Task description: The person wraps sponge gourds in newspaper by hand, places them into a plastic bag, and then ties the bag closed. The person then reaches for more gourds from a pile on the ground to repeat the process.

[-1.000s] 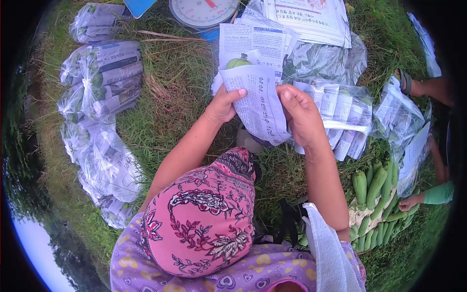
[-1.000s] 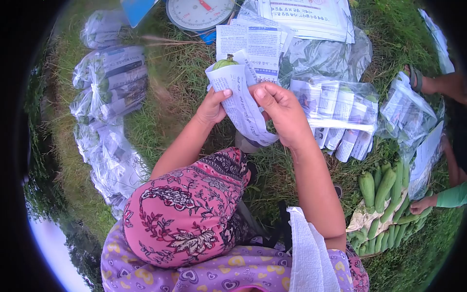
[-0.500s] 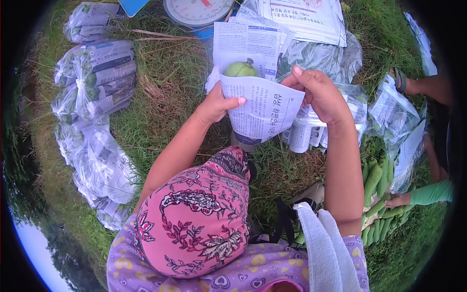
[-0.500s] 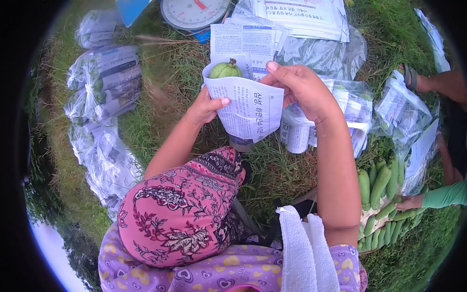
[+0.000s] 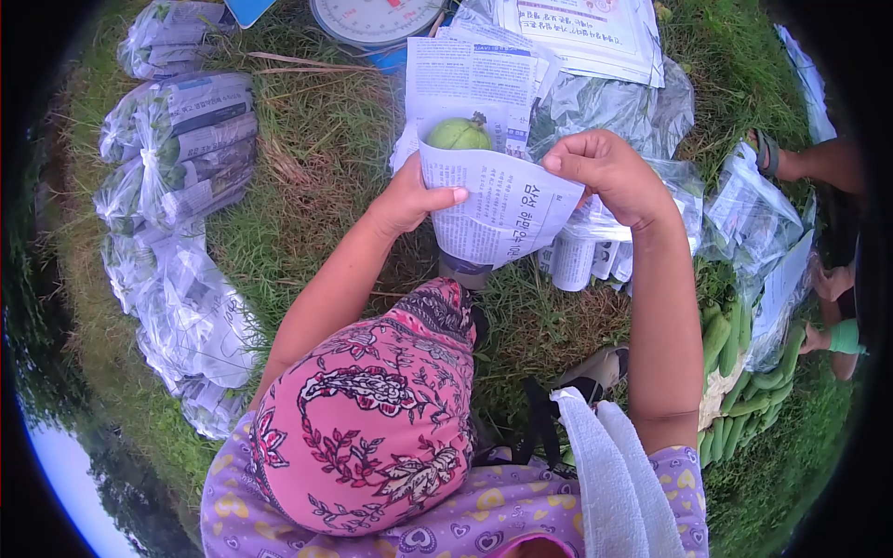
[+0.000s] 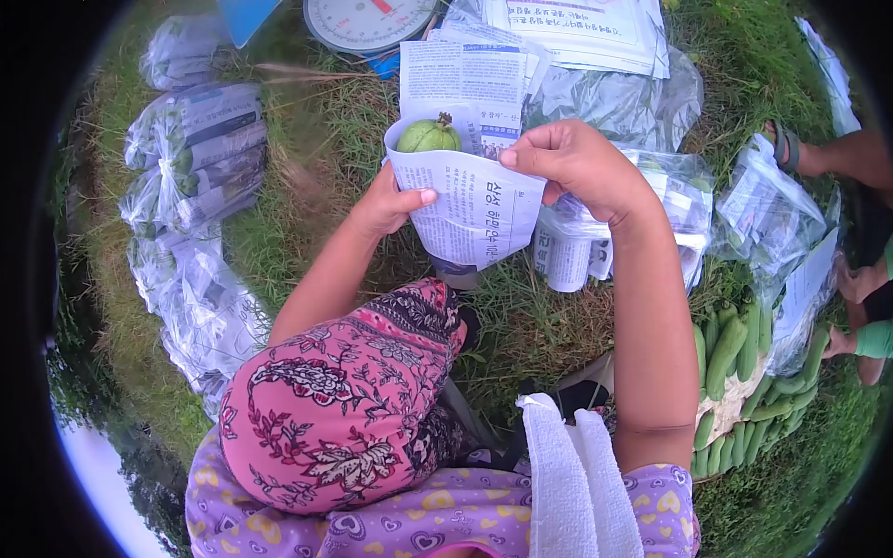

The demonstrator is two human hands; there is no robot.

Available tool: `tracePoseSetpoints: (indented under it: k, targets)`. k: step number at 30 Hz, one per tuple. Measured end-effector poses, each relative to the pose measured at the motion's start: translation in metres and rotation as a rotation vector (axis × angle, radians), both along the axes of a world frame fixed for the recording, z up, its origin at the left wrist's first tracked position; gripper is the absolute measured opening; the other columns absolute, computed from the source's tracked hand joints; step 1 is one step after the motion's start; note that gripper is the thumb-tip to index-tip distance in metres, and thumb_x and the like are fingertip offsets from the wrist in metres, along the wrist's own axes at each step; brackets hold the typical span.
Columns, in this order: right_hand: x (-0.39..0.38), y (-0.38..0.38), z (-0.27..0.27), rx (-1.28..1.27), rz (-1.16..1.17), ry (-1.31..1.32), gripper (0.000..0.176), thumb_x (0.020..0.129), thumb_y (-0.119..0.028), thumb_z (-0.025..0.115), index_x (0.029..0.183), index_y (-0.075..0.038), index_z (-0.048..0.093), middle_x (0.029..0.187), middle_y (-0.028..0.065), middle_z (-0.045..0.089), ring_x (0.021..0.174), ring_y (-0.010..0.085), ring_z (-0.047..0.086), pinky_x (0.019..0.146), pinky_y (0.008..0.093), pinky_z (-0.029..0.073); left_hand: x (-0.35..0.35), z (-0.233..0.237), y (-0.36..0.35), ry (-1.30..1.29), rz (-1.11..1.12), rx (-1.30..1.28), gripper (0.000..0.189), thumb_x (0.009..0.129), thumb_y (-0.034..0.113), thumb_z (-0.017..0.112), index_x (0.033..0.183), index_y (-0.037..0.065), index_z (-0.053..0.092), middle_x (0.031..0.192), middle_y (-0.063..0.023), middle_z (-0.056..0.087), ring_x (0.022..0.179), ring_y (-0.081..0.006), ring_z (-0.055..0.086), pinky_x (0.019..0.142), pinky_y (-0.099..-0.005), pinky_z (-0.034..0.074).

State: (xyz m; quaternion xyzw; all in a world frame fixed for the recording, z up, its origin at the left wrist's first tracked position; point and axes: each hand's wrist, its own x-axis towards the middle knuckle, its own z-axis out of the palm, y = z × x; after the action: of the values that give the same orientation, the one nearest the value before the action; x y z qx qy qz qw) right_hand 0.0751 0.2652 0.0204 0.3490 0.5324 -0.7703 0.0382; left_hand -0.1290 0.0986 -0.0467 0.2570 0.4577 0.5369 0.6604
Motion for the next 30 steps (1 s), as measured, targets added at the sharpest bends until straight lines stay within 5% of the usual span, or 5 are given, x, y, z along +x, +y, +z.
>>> tracePoseSetpoints:
  k: [12, 21, 30]
  targets:
    - [0.003, -0.005, -0.012, -0.111, -0.051, 0.101, 0.018, 0.084, -0.024, 0.068, 0.082, -0.006, 0.069, 0.07, -0.0024, 0.064, 0.055, 0.0047, 0.053, 0.05, 0.0189, 0.043, -0.001, -0.001, -0.002, -0.016, 0.019, -0.014, 0.066, 0.069, 0.015, 0.072, 0.127, -0.003, 0.045, 0.117, -0.0114, 0.058, 0.109, -0.0204, 0.056, 0.096, -0.0352, 0.043]
    - [-0.001, -0.007, -0.007, -0.177, -0.158, 0.064, 0.033, 0.087, -0.035, 0.065, 0.085, -0.002, 0.066, 0.069, 0.0013, 0.064, 0.057, 0.006, 0.054, 0.05, 0.0212, 0.042, 0.0, -0.003, -0.003, -0.044, 0.021, -0.014, 0.066, 0.069, 0.015, 0.072, 0.127, -0.003, 0.045, 0.117, -0.0118, 0.059, 0.109, -0.0209, 0.057, 0.096, -0.0354, 0.044]
    - [0.003, -0.002, -0.012, -0.049, 0.041, 0.082, 0.039, 0.08, -0.045, 0.069, 0.084, -0.005, 0.069, 0.072, -0.0002, 0.065, 0.061, 0.0067, 0.056, 0.049, 0.0206, 0.042, 0.001, -0.001, -0.002, -0.021, 0.005, 0.008, 0.067, 0.069, 0.015, 0.072, 0.127, -0.003, 0.045, 0.117, -0.0107, 0.058, 0.108, -0.0198, 0.057, 0.096, -0.0353, 0.044]
